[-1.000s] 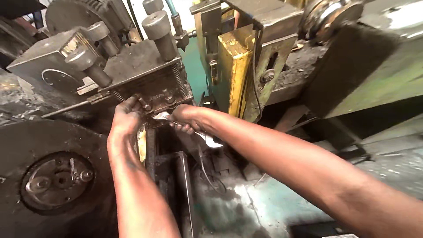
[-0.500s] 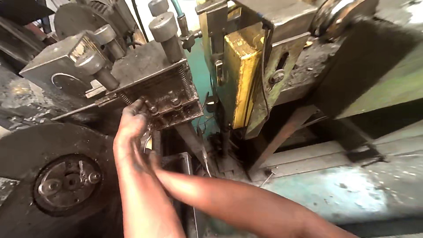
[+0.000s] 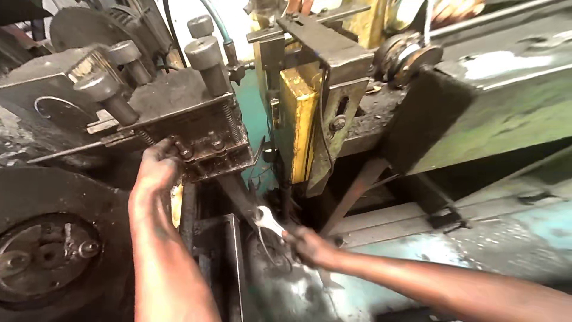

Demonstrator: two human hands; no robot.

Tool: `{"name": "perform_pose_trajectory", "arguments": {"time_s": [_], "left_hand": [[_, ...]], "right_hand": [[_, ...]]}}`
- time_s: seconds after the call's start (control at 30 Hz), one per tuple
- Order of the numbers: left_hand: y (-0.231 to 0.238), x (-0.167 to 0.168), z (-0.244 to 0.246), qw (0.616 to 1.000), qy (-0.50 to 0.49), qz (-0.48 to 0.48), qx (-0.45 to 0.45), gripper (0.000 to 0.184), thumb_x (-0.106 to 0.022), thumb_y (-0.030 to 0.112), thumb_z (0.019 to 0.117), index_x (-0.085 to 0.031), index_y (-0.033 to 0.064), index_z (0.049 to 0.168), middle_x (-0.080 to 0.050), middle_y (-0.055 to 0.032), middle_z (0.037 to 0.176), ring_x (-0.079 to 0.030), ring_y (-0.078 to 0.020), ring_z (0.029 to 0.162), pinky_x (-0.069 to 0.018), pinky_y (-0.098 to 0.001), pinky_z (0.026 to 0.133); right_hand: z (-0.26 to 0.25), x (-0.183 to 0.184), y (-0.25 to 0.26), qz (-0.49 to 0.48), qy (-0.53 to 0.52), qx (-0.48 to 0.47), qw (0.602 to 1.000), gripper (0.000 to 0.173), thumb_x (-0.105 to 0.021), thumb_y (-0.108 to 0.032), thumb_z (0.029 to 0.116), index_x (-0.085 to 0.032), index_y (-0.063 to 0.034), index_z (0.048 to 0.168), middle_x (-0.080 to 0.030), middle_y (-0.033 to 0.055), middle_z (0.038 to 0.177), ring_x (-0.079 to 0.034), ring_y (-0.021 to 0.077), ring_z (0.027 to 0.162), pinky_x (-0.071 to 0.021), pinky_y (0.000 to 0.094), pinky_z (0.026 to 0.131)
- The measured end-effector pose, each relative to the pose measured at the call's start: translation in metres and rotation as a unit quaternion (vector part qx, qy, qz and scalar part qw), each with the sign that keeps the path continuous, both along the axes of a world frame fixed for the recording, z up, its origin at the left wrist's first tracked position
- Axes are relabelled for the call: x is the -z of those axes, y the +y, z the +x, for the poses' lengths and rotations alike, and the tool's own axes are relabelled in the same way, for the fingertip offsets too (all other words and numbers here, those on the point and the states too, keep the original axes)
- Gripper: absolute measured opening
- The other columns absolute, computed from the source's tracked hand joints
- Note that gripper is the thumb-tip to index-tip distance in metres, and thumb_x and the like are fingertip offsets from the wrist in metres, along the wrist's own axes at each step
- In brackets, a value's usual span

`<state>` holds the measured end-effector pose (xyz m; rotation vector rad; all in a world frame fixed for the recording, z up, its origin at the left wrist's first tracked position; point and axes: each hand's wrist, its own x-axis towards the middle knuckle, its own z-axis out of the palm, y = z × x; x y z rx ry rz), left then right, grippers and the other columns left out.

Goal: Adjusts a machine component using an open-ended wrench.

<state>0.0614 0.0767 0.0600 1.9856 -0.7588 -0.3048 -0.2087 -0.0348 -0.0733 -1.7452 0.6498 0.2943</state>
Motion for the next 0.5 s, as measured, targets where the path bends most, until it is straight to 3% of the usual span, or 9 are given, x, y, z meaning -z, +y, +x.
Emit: {"name": "perform_pose_trajectory", "arguments": {"time_s": [0.07,0.1,0.2,0.5], "left_hand": [[0.001,0.000,-0.003,1.000,0.001,-0.003,-0.005,0.043,-0.046,-0.007,0.0980,-0.052,0.0016,0.140,-0.062,-0.0050,0.111,-0.057,-0.0017,0.085,-0.0495,-0.0210,0.076],[0.001,0.000,-0.003,1.000,0.000,-0.007,-0.007,0.043,-0.046,-0.008,0.0974,-0.052,0.0013,0.139,-0.061,-0.0048,0.111,-0.057,-0.0018,0.085,-0.0494,-0.0211,0.076],[0.000,0.003,-0.004,1.000,0.013,-0.023,-0.015,0.046,-0.046,-0.007,0.0978,-0.050,0.0006,0.143,-0.061,-0.0103,0.125,-0.060,-0.0067,0.098,-0.0510,-0.0261,0.087],[-0.001,0.002,-0.005,1.000,0.011,-0.021,-0.019,0.044,-0.046,-0.005,0.0995,-0.049,-0.0010,0.143,-0.060,-0.0141,0.129,-0.059,-0.0112,0.106,-0.0494,-0.0293,0.093]], "right_hand": [[0.021,-0.029,-0.011,-0.038,-0.040,-0.010,0.998,0.037,-0.036,-0.026,0.1135,-0.060,0.0019,0.117,-0.056,0.0111,0.077,-0.053,0.0183,0.058,-0.0476,0.0352,0.057],[0.034,-0.043,-0.017,-0.029,-0.062,0.006,0.998,0.036,-0.037,-0.025,0.1134,-0.061,0.0017,0.113,-0.056,0.0093,0.072,-0.051,0.0159,0.052,-0.0464,0.0321,0.051],[0.067,-0.074,-0.030,0.057,-0.066,0.076,0.993,0.033,-0.036,-0.027,0.1132,-0.057,-0.0034,0.104,-0.047,0.0019,0.063,-0.042,0.0089,0.041,-0.0389,0.0238,0.039],[0.103,-0.107,-0.040,0.057,-0.027,0.105,0.993,0.029,-0.038,-0.026,0.1124,-0.054,-0.0070,0.098,-0.043,-0.0004,0.060,-0.033,0.0066,0.040,-0.0292,0.0211,0.037]]}}
